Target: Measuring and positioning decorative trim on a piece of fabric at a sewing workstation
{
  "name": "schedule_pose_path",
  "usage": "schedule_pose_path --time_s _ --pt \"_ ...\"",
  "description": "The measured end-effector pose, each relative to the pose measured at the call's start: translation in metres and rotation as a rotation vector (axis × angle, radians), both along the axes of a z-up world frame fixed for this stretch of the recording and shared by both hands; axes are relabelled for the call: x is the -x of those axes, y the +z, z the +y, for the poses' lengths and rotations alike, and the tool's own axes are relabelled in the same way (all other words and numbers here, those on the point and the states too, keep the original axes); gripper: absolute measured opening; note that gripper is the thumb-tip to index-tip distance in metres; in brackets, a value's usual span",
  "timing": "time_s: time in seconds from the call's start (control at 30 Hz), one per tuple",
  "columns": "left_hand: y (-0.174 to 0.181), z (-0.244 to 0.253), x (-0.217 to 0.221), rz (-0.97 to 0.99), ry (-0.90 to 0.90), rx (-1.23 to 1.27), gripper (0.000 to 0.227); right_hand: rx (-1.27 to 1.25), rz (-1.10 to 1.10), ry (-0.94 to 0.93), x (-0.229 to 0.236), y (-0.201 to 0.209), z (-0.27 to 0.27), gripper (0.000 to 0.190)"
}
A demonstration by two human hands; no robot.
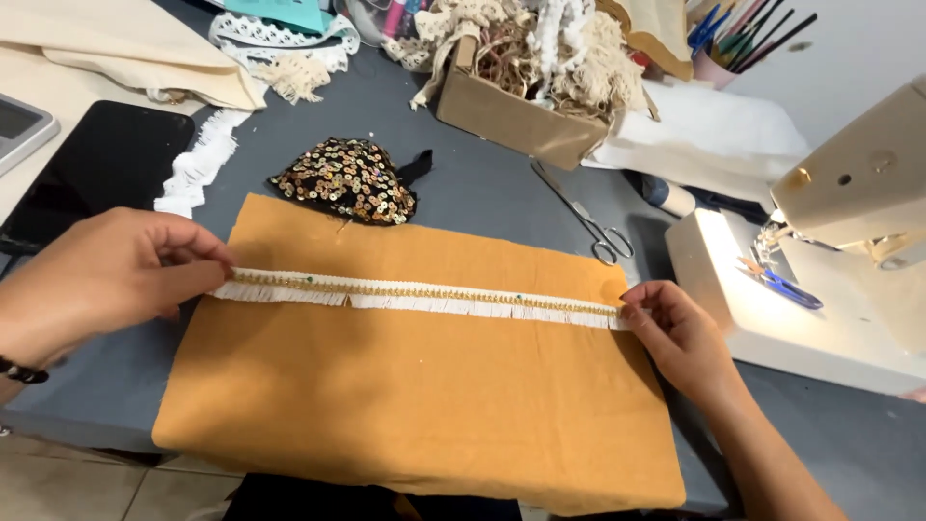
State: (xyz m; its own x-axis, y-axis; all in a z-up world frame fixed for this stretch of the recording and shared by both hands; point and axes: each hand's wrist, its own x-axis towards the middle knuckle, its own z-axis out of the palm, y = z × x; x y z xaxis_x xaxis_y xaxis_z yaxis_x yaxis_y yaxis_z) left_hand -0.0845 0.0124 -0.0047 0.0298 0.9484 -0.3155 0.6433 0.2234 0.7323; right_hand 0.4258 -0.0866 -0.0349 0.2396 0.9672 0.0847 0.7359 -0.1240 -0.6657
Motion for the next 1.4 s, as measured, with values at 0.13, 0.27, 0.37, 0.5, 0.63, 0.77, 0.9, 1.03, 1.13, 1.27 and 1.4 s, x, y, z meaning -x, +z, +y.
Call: schedule_pose_path --time_s 0.13,0.27,0.37,0.5,0.63,0.77,0.9,1.03,1.13,1.27,1.4 --pt "-0.01 0.008 0.002 0.122 -0.037 -0.04 0.018 0.048 -0.057 -0.088 0.02 0.011 -0.002 0.01" --pt "-0.022 0.016 0.002 0.273 -0.091 -0.155 0.019 0.03 -0.18 -0.104 0.025 0.011 0.0 0.016" --pt "-0.025 0.018 0.003 0.284 -0.093 -0.18 0.018 0.025 -0.231 -0.095 0.024 0.01 0.001 0.017" --pt "-0.027 0.019 0.006 0.269 -0.095 -0.195 0.015 0.05 -0.127 -0.155 0.023 0.015 -0.003 0.019" --pt "-0.007 0.006 0.004 0.203 -0.013 -0.08 0.018 -0.1 0.069 -0.061 0.001 0.008 -0.012 0.017" --pt "-0.02 0.003 0.02 0.026 0.031 -0.163 0.018 -0.174 0.216 0.057 -0.012 0.012 -0.029 0.018" --pt "-0.034 0.0 0.033 -0.246 0.036 -0.2 0.016 -0.187 0.338 0.091 -0.015 0.027 -0.045 0.012" --pt "-0.042 0.009 0.03 -0.19 0.054 -0.099 0.014 -0.099 0.277 0.016 -0.017 0.012 -0.032 0.018" --pt "-0.041 0.015 0.023 -0.128 0.005 -0.056 0.017 -0.072 0.209 0.078 -0.018 -0.001 -0.017 0.011" --pt "-0.028 0.012 0.009 0.089 0.008 -0.056 0.016 -0.017 0.12 -0.008 -0.005 -0.002 -0.011 0.012" --pt "-0.041 0.018 0.01 0.278 -0.055 -0.132 0.018 0.03 -0.049 -0.077 0.009 0.003 -0.012 0.012"
